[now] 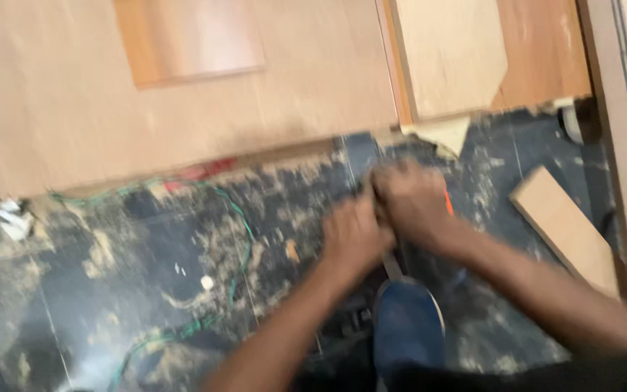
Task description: The person sharpens a small red tool on a sharpening stone, then switches to a larger metal tool and sharpens it on the same stone. The person adjusts the tools and the stone during the process.
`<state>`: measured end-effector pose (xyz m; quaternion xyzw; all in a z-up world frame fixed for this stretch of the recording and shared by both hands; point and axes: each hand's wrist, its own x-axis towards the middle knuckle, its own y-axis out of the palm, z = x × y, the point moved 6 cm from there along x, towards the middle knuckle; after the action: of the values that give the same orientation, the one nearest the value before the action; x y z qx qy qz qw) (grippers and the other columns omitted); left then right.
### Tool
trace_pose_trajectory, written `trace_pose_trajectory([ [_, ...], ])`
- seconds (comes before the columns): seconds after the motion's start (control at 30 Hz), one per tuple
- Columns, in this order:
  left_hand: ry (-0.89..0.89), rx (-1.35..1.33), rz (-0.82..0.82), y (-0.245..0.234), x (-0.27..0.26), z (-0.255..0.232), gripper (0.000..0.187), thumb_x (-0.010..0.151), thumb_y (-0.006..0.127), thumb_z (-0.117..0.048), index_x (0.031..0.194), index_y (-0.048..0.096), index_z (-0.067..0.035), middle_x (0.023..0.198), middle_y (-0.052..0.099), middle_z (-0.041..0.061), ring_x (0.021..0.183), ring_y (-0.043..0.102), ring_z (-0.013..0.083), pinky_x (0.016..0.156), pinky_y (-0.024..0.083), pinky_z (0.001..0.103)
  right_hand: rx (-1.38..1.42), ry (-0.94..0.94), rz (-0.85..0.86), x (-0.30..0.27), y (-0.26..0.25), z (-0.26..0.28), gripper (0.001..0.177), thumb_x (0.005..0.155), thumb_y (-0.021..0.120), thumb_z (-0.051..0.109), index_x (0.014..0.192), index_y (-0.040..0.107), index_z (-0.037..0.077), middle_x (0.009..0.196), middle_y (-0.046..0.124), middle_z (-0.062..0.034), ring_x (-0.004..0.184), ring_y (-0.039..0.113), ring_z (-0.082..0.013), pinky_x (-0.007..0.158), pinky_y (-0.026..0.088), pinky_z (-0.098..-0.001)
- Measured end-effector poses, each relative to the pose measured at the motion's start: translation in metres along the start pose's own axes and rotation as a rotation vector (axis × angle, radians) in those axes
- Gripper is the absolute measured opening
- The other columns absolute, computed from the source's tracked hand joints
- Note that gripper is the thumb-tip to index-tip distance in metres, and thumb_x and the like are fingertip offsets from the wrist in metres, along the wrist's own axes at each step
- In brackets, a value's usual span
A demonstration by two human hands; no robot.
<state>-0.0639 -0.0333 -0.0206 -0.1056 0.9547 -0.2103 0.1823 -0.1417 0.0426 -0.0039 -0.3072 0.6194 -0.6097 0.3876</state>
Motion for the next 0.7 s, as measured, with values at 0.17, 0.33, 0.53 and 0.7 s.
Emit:
trace_pose_trajectory([
  [0.17,-0.04,0.046,-0.041,-0.023,0.027,-0.001,0.069,0.083,0.062,-0.024,0.148,0.049,-0.005,0.091,0.071,0.032,0.087,0.069,0.0495,0.084,0.054,0.059,-0.062,0.017,-0.046,0.037,-0.002,-0.009,0.026,0.079,0.07,0.028,0.099,0.072,0.011,0.101,0.071,-0.0102,0.095,0.066,-0.0326,0.072,0.056,-0.048],
  [0.33,-0.174,0.044,0.206,0.012,-0.044,0.004,0.092,0.077,0.058,-0.014,0.162,0.024,-0.001,0.083,0.07,0.031,0.077,0.071,0.0483,0.088,0.056,0.056,0.078,-0.085,-0.071,-0.025,-0.014,0.028,0.015,0.084,0.067,0.018,0.094,0.071,0.008,0.11,0.075,-0.0037,0.086,0.065,-0.0272,0.064,0.055,-0.0427],
  [0.53,-0.016,0.035,-0.086,-0.009,0.019,0.001,0.077,0.083,0.062,-0.021,0.153,0.037,0.001,0.087,0.07,0.031,0.083,0.069,0.0496,0.079,0.053,0.06,0.025,-0.058,-0.119,0.024,0.006,-0.011,0.021,0.079,0.07,0.021,0.096,0.073,0.009,0.099,0.071,-0.0104,0.095,0.066,-0.0353,0.069,0.053,-0.0492],
  [0.7,-0.06,0.025,0.002,-0.012,-0.014,-0.01,0.074,0.086,0.061,-0.018,0.153,0.038,0.002,0.092,0.071,0.031,0.086,0.071,0.0473,0.084,0.055,0.059,0.014,-0.013,-0.03,0.0,-0.012,0.013,0.025,0.077,0.071,0.022,0.097,0.074,0.007,0.098,0.072,-0.0113,0.089,0.066,-0.035,0.067,0.053,-0.0498],
])
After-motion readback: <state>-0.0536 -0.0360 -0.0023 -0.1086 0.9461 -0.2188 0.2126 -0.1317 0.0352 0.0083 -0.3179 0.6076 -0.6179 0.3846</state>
